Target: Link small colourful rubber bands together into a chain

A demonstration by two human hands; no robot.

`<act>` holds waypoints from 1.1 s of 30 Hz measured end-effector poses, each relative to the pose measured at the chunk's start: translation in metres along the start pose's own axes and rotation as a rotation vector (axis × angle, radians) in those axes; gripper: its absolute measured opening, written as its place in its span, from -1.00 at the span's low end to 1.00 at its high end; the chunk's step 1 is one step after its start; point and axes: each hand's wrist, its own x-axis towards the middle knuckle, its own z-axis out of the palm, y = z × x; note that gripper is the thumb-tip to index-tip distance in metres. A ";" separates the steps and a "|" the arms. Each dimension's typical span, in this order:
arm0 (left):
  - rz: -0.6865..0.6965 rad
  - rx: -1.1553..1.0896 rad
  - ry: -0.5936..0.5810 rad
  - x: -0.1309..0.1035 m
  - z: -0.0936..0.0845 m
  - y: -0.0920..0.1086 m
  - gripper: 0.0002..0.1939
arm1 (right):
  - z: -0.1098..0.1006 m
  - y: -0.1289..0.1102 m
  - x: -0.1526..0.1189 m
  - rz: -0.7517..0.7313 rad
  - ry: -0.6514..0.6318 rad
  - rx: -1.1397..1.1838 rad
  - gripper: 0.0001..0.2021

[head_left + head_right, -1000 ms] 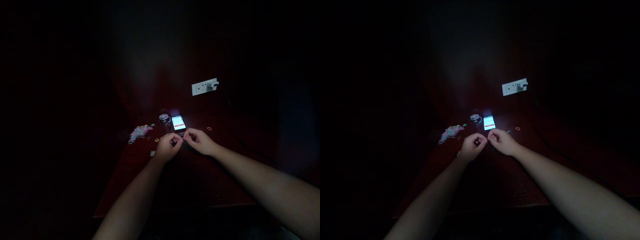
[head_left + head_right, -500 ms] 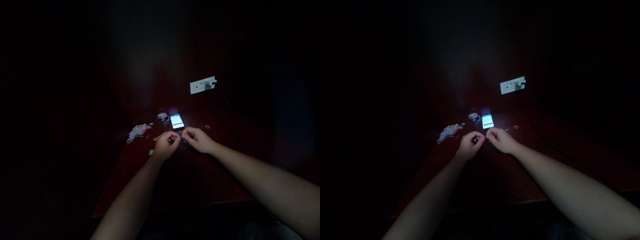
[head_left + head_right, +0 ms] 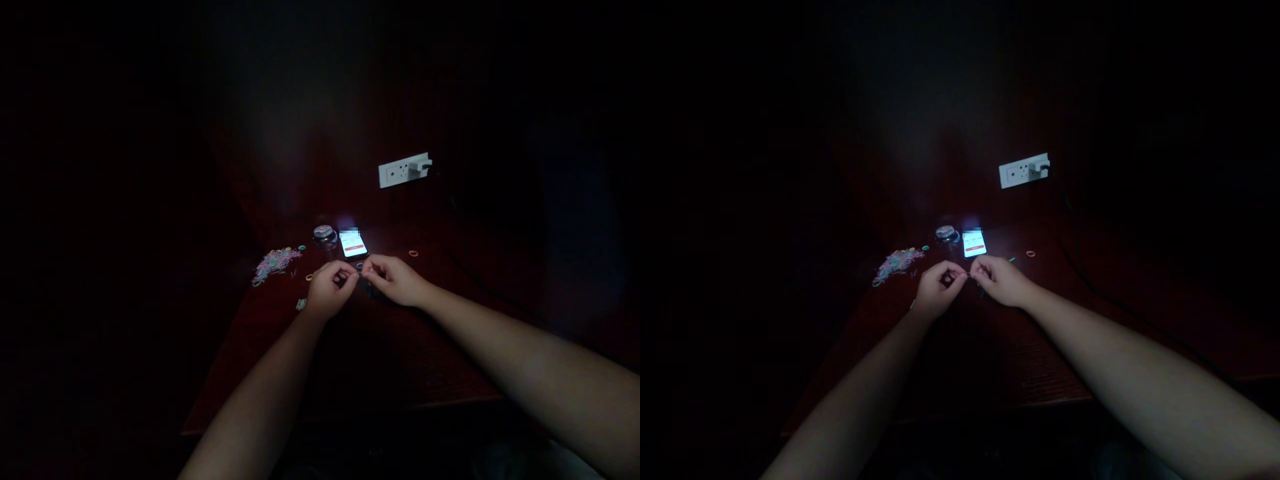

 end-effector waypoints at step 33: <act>-0.002 -0.017 -0.010 0.001 -0.002 0.004 -0.92 | 0.001 0.006 0.000 0.006 0.004 0.079 -0.88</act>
